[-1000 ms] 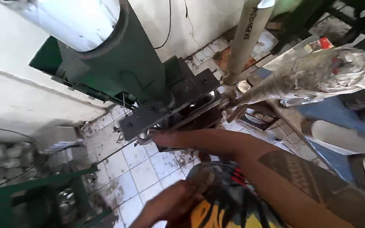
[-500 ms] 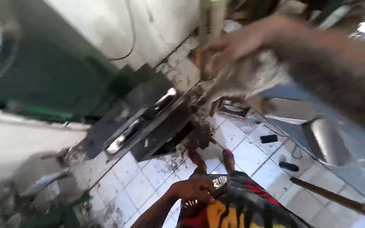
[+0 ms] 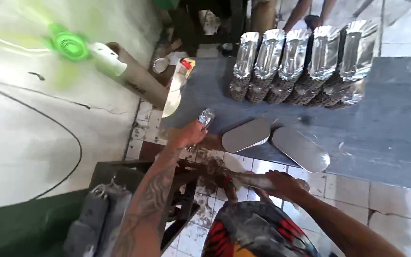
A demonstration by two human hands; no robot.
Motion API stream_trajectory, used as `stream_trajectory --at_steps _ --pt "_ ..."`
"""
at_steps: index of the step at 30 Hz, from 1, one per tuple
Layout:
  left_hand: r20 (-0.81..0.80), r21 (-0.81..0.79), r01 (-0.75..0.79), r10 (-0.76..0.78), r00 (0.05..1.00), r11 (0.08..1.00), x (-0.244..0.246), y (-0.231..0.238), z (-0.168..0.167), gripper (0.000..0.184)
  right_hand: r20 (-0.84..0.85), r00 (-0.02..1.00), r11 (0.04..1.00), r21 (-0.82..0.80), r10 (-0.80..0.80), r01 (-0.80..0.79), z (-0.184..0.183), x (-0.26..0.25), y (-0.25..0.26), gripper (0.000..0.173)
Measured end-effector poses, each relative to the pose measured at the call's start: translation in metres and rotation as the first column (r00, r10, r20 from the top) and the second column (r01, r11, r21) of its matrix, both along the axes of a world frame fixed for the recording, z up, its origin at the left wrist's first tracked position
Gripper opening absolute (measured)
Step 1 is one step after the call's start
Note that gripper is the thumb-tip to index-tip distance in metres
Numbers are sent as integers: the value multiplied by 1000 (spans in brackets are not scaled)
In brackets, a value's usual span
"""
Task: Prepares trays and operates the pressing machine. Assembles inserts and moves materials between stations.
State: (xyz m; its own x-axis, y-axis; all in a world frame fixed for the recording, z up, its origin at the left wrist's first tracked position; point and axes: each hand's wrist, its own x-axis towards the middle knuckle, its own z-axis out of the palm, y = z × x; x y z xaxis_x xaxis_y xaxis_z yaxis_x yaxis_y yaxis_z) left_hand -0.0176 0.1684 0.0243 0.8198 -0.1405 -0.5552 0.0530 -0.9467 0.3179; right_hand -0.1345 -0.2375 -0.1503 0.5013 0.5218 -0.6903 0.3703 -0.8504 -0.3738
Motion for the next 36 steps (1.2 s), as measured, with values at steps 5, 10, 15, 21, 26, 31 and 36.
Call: stream_trajectory --at_steps 5,10,15,21,26,31,36 --pt "-17 -41 13 -14 1000 999 36 9 -36 41 2 995 995 -5 -96 96 -20 7 -9 93" --pt "58 -151 6 3 998 988 31 12 -56 33 -27 989 988 53 -146 147 13 -3 2 79" --pt "132 -256 -21 56 990 966 21 25 -69 48 17 854 753 482 -520 448 102 3 13 51" --pt "157 -151 -41 65 986 988 21 -18 -19 79 645 692 911 410 -324 45 89 80 -21 61" --pt "209 -188 84 -43 977 979 -7 -158 -16 55 379 842 780 621 -385 77 94 94 -36 45" --pt "-70 -375 217 -261 963 901 26 -160 -52 40 270 886 762 634 -377 131 97 99 -41 50" --pt "-249 -593 193 -406 879 782 55 -144 -47 36 338 844 725 684 -417 85 89 94 -39 40"
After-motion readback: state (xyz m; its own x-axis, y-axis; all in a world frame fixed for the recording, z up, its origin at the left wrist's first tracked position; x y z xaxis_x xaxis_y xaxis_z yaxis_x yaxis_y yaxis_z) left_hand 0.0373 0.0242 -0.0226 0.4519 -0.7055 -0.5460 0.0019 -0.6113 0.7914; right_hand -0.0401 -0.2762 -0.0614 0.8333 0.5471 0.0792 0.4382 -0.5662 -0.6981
